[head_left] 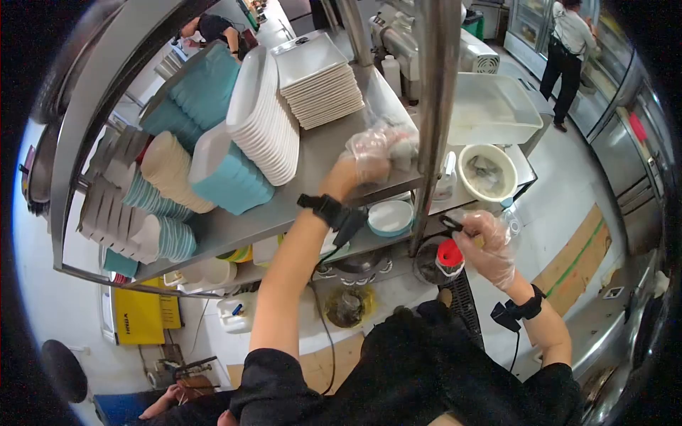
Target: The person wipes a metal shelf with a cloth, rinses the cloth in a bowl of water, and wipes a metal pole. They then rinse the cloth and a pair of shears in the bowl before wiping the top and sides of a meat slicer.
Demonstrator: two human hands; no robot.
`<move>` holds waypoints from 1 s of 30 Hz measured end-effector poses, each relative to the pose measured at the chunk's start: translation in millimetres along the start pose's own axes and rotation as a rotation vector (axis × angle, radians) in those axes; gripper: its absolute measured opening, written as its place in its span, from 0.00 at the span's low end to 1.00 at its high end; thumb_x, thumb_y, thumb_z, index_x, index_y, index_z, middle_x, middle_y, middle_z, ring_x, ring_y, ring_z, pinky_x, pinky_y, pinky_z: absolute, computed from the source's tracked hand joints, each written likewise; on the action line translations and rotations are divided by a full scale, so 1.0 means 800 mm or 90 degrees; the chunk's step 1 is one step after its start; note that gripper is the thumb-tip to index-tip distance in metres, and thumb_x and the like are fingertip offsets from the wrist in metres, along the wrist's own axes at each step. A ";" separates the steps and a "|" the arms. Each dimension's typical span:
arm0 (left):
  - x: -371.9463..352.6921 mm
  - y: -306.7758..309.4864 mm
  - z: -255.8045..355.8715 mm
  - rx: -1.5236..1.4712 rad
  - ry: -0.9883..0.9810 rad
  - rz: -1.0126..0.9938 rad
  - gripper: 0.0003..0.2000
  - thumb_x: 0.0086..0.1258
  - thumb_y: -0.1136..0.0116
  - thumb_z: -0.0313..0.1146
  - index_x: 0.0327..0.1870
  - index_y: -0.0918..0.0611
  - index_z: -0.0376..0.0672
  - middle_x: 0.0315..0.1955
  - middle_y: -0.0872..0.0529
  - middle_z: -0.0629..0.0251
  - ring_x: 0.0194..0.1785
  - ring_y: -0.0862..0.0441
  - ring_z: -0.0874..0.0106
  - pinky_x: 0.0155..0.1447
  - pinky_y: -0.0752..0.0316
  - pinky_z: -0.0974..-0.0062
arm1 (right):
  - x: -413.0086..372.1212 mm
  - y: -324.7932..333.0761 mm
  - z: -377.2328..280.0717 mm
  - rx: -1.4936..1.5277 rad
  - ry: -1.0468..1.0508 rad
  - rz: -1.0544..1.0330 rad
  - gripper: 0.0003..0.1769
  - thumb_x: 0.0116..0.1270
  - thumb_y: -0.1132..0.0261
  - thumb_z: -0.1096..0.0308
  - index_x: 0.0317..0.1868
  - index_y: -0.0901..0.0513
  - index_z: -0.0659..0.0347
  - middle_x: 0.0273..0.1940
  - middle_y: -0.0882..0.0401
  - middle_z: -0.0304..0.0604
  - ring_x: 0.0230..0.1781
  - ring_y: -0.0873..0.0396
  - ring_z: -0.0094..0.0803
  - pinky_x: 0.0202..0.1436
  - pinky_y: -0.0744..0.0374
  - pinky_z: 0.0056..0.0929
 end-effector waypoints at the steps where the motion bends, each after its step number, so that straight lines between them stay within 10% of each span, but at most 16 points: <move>1: -0.021 0.000 0.006 -0.002 -0.026 0.028 0.36 0.48 0.41 0.26 0.66 0.27 0.59 0.53 0.20 0.53 0.55 0.21 0.54 0.58 0.24 0.60 | 0.000 0.001 0.001 -0.060 0.064 0.038 0.12 0.55 0.30 0.77 0.41 0.21 0.60 0.28 0.22 0.43 0.23 0.22 0.33 0.30 0.24 0.30; 8: -0.090 0.022 0.017 -0.098 -0.048 0.024 0.36 0.47 0.42 0.24 0.64 0.26 0.56 0.57 0.20 0.54 0.61 0.24 0.52 0.64 0.28 0.61 | -0.035 0.030 0.041 0.152 -0.248 0.093 0.13 0.62 0.35 0.77 0.48 0.23 0.60 0.25 0.27 0.33 0.28 0.26 0.19 0.32 0.27 0.22; 16: 0.053 -0.011 0.007 0.055 0.019 -0.004 0.28 0.57 0.43 0.31 0.64 0.25 0.51 0.57 0.20 0.55 0.61 0.23 0.58 0.62 0.26 0.64 | -0.056 0.063 0.056 0.204 -0.333 0.191 0.11 0.69 0.38 0.71 0.51 0.25 0.58 0.32 0.26 0.32 0.32 0.26 0.19 0.38 0.23 0.21; 30: -0.134 0.013 0.018 0.026 -0.077 0.041 0.34 0.46 0.41 0.25 0.62 0.23 0.60 0.58 0.21 0.59 0.59 0.24 0.53 0.62 0.26 0.59 | -0.091 0.088 0.132 0.259 -0.398 0.341 0.12 0.68 0.33 0.60 0.46 0.24 0.52 0.33 0.27 0.28 0.32 0.26 0.16 0.33 0.23 0.18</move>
Point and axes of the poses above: each hand's wrist, its own x-axis towards the middle knuckle, its own y-axis out of the back of the hand, z = x × y, the point moved 5 cm from there along x, towards the middle knuckle
